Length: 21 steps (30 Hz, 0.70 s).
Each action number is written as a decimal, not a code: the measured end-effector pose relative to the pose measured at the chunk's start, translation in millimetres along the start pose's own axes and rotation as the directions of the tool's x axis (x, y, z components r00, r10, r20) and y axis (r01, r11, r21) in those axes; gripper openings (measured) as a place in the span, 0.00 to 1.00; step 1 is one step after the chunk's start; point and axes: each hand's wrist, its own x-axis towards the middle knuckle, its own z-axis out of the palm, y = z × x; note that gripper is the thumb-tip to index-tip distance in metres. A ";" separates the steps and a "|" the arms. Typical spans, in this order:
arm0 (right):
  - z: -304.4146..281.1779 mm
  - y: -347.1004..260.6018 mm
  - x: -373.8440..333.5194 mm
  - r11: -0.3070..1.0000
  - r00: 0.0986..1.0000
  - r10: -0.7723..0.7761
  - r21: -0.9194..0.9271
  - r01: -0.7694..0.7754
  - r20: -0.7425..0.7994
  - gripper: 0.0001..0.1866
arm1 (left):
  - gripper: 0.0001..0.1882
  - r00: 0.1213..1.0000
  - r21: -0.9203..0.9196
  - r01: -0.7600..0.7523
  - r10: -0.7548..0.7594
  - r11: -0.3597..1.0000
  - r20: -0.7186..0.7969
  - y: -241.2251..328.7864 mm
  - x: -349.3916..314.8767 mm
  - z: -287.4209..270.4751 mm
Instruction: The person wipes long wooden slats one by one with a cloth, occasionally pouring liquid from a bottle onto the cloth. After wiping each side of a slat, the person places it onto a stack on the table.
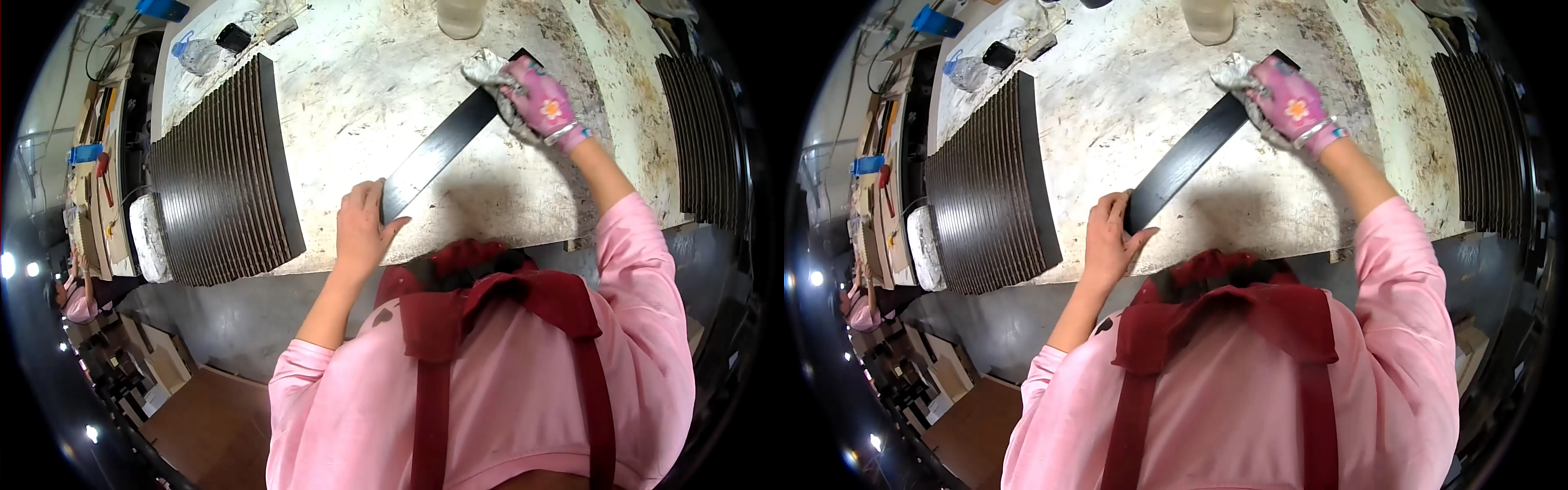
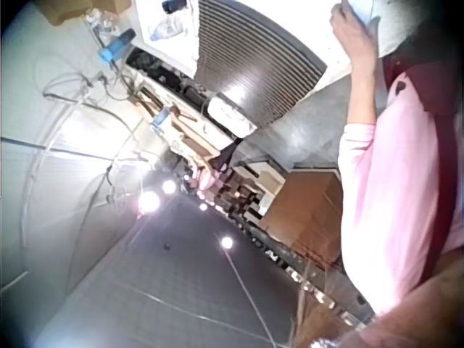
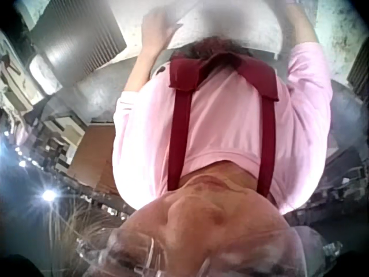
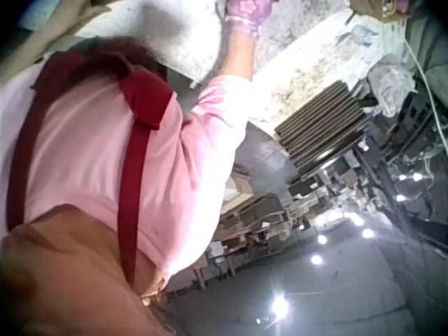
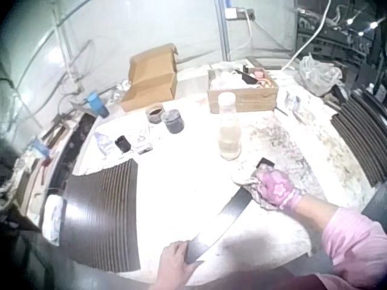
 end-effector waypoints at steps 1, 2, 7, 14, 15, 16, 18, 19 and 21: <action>4.1 -13.0 -0.1 0.999 0.999 0.038 -0.038 -0.038 0.011 0.17 | 0.32 1.000 -0.014 -0.005 0.005 1.000 0.004 -0.8 -1.9 4.7; 3.6 -27.6 -1.7 0.989 0.993 0.076 -0.134 -0.064 0.092 0.16 | 0.32 1.000 -0.016 -0.007 0.007 1.000 0.003 0.2 -2.6 6.3; 56.8 -152.7 -53.4 0.839 0.840 -0.542 -0.034 0.543 0.036 0.12 | 0.30 0.996 -0.073 0.021 -0.027 0.997 -0.083 -3.3 -5.6 17.3; 9.1 -124.5 -9.0 0.851 0.777 -0.330 0.526 -0.002 0.537 0.14 | 0.28 0.999 -0.120 -0.004 0.000 0.993 -0.035 -11.4 -5.1 4.2; -10.2 -114.1 3.4 0.817 0.784 -0.178 0.533 -0.219 0.595 0.14 | 0.27 0.999 -0.165 0.002 -0.009 0.986 -0.041 -11.3 -6.1 2.1; -10.3 -92.2 6.0 0.902 0.933 -0.176 0.431 0.026 0.313 0.13 | 0.25 0.999 -0.183 0.033 -0.034 0.983 0.001 -14.1 0.1 0.9; 0.0 -68.9 6.8 0.958 0.966 0.061 0.257 -0.127 0.250 0.12 | 0.21 0.999 -0.193 0.026 -0.016 0.981 0.052 -23.3 17.8 3.6; 8.3 -58.9 8.2 0.992 0.995 -0.020 0.123 0.008 0.098 0.12 | 0.20 0.996 -0.161 0.027 -0.012 0.987 0.091 -23.7 28.1 2.1; 15.4 -63.9 3.3 0.997 0.980 0.080 0.006 -0.083 0.181 0.11 | 0.18 0.979 -0.147 0.065 -0.034 0.987 0.203 -21.9 54.6 -1.8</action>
